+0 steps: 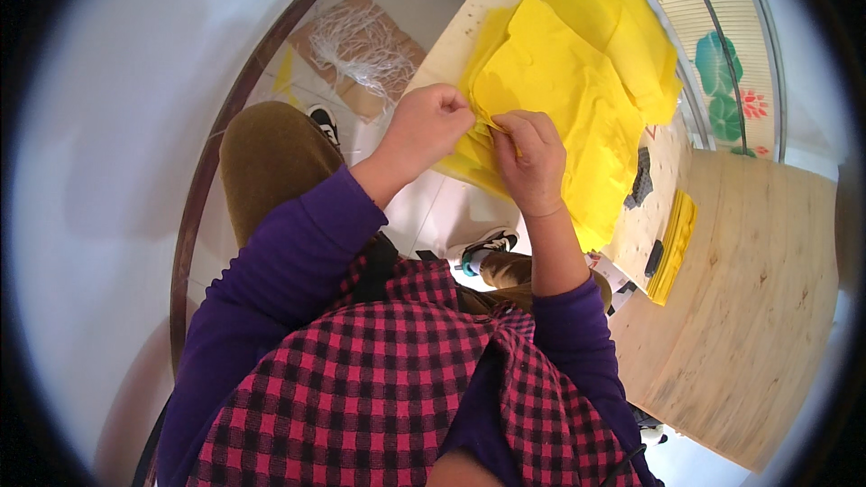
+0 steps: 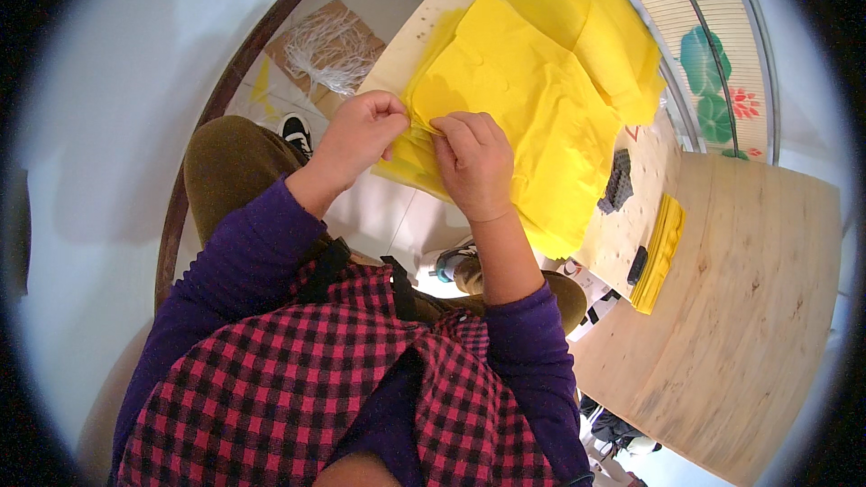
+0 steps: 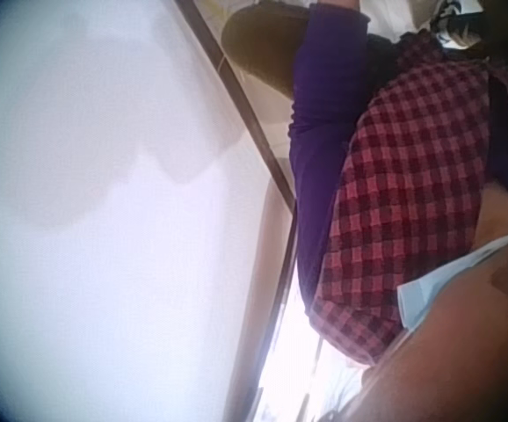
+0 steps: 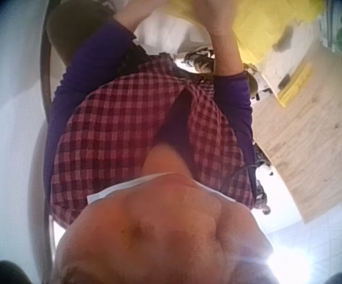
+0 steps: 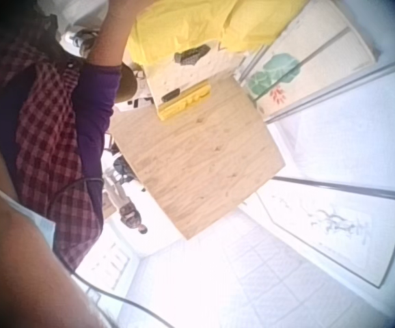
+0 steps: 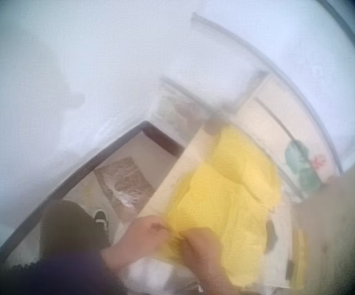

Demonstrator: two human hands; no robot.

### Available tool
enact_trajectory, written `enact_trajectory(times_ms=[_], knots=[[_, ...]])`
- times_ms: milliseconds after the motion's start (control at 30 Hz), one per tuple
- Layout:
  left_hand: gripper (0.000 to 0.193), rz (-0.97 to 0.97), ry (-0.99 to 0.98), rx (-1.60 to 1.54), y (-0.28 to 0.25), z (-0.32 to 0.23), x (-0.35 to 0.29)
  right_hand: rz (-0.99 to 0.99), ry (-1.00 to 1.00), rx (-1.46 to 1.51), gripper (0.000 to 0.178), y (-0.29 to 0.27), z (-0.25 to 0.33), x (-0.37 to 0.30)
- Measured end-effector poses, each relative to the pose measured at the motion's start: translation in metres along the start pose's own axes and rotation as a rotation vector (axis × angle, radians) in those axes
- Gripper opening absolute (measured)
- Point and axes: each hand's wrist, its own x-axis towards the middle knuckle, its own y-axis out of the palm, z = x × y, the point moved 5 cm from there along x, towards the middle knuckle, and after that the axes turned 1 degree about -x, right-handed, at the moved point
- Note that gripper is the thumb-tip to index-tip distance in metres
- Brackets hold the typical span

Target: The person folds multiple yellow fabric sheets on a wooden table, aligning edges and smoothing creases. They handle the fabric by hand, repeatedly folding and stacking the sheets into a neat pile.

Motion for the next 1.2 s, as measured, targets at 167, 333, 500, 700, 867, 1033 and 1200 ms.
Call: enact_trajectory(times_ms=[167, 333, 500, 700, 867, 1033, 1200], knots=[[0.013, -0.012, 0.011, 0.009, -0.001, -0.001, 0.001, 0.017, 0.062, 0.056, 0.019, 0.001, -0.004, 0.001], [0.015, -0.018, -0.012, -0.023, -0.001, 0.000, 0.000, -0.106, 0.311, 0.210, 0.013, -0.003, -0.027, -0.007], [0.014, -0.015, -0.016, -0.012, -0.002, 0.000, 0.000, -0.328, 0.629, 0.304, 0.013, -0.034, -0.075, -0.011], [0.008, 0.004, 0.003, 0.023, -0.001, 0.000, 0.001, -0.675, 0.484, 0.241, 0.010, -0.131, -0.081, 0.011], [0.007, -0.004, 0.019, 0.065, 0.001, 0.000, 0.002, -0.239, -0.036, -0.303, 0.027, -0.097, -0.014, 0.022], [0.010, -0.010, 0.044, 0.070, -0.003, 0.002, 0.004, -0.022, 0.005, -0.084, 0.017, -0.013, 0.004, 0.009], [0.016, -0.017, -0.017, 0.043, -0.003, 0.005, 0.004, -0.044, 0.113, 0.013, 0.015, -0.011, -0.004, 0.000]])
